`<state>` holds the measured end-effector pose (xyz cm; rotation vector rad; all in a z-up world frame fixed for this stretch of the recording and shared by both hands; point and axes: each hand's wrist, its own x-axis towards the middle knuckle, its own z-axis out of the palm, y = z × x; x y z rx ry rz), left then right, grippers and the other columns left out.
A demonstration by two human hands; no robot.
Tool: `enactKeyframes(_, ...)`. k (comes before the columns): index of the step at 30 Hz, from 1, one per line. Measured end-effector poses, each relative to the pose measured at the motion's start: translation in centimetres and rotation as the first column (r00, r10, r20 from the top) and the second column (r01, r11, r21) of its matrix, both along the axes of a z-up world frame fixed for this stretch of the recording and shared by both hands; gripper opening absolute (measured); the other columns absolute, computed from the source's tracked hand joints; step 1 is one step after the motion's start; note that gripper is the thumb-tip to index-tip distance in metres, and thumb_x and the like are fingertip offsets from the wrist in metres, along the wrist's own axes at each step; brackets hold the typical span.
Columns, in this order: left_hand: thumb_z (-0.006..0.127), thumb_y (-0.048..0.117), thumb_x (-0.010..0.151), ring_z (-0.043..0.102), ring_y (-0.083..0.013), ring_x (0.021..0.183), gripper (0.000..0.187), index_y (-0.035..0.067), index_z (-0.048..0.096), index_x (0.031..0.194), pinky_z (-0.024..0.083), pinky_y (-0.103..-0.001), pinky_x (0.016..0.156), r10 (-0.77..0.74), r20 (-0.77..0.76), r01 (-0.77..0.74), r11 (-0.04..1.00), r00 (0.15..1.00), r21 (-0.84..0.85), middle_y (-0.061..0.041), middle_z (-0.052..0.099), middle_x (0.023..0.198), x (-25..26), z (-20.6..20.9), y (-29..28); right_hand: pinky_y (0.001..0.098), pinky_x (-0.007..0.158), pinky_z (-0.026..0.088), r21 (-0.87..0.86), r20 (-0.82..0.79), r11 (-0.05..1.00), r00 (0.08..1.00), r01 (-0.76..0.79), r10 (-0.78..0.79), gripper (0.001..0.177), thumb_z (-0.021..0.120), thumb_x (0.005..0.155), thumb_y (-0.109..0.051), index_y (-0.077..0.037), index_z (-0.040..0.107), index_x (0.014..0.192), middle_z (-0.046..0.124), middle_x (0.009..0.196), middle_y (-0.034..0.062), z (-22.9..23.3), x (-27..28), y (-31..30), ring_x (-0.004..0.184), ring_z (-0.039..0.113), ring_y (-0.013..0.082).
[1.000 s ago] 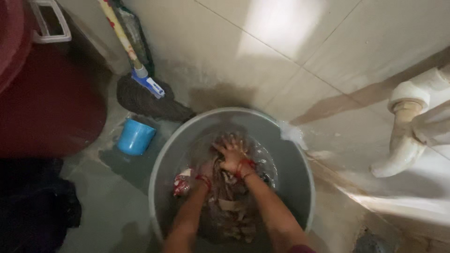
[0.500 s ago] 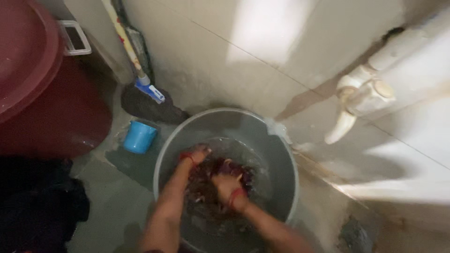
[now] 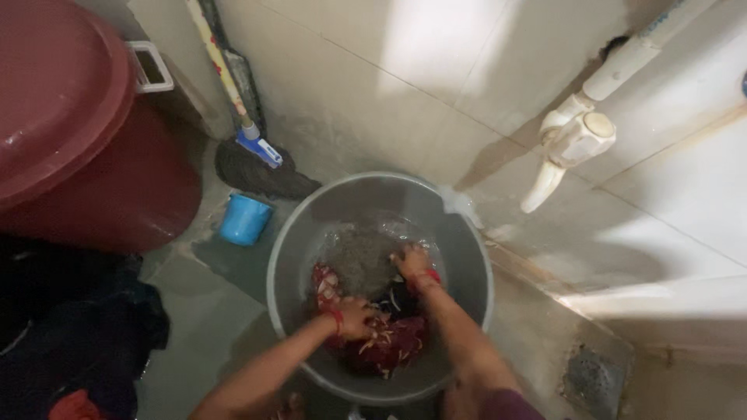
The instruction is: The person is washing clothes by hand in a basin filled with soapy water. They scrub and rinse the clothes, then wring them out and place them aside.
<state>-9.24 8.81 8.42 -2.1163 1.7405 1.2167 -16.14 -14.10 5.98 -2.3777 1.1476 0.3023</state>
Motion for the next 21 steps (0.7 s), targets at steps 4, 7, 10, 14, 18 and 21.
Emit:
enactKeyframes(4,0.040,0.071,0.094,0.046,-0.0321,0.145,0.073,0.023,0.059,0.146,0.030,-0.052,0.122,0.306,0.044,-0.300,0.948,0.951,-0.109,-0.010,0.051,0.157,6.1,0.7,-1.2,0.0573,0.121,0.021,0.115,-0.195,0.991,0.977,-0.066,0.088,0.096,0.054,0.086,-0.082,-0.014,0.043,0.153,0.021,0.167,0.0134,-0.2,0.9,3.3,0.150,0.023,0.0437)
enactKeyframes(7,0.041,0.079,0.092,0.025,-0.0384,0.151,0.083,0.024,0.041,0.154,0.015,-0.057,0.122,0.445,0.248,-0.445,0.894,0.861,-0.059,-0.012,0.029,0.163,6.8,0.9,-1.1,0.0554,0.124,0.027,0.369,-0.185,0.911,0.945,-0.187,0.269,0.111,0.058,0.081,-0.089,-0.014,0.034,0.158,0.026,0.166,0.0173,-0.4,-1.5,5.6,0.151,0.029,0.0417)
enactKeyframes(10,0.045,0.085,0.088,0.033,-0.0386,0.151,0.095,0.021,0.040,0.158,0.025,-0.055,0.122,0.630,-0.036,-0.622,0.773,0.775,0.124,-0.014,0.031,0.165,4.1,1.5,-2.3,0.0555,0.121,0.031,0.491,-0.086,0.791,0.883,-0.366,0.462,0.108,0.055,0.071,-0.090,-0.026,0.043,0.157,0.034,0.163,0.0216,1.8,-4.3,5.1,0.148,0.035,0.0436)
enactKeyframes(14,0.041,0.087,0.066,0.039,-0.0393,0.149,0.106,0.035,0.036,0.158,0.036,-0.059,0.119,0.568,-0.394,-0.464,0.821,0.723,0.333,-0.011,0.035,0.165,1.1,3.0,-0.6,0.0592,0.118,0.034,0.337,-0.135,0.817,0.835,-0.467,0.533,0.120,0.059,0.060,-0.091,-0.032,0.036,0.161,0.030,0.162,0.0258,4.5,-10.2,9.5,0.147,0.033,0.0501)
enactKeyframes(18,0.064,0.089,0.065,0.004,-0.0471,0.157,0.133,0.025,0.008,0.167,0.007,-0.067,0.123,-0.003,0.008,0.003,0.999,1.000,-0.038,-0.026,0.003,0.170,-0.9,3.2,3.5,0.0658,0.119,0.024,0.340,-0.265,0.861,0.840,-0.378,0.473,0.145,0.080,0.058,-0.078,-0.029,-0.001,0.169,-0.005,0.167,0.0291,4.4,-12.2,13.8,0.147,0.007,0.0645)
enactKeyframes(21,0.079,0.082,0.063,-0.003,-0.0518,0.155,0.148,0.023,-0.010,0.166,0.006,-0.075,0.117,-0.052,0.101,0.046,0.997,0.994,0.060,-0.026,-0.007,0.170,-2.6,1.6,4.2,0.0696,0.116,0.024,0.264,-0.349,0.848,0.775,-0.459,0.528,0.141,0.083,0.065,-0.074,-0.022,-0.002,0.165,-0.010,0.169,0.0273,3.0,-10.8,14.9,0.147,0.005,0.0672)
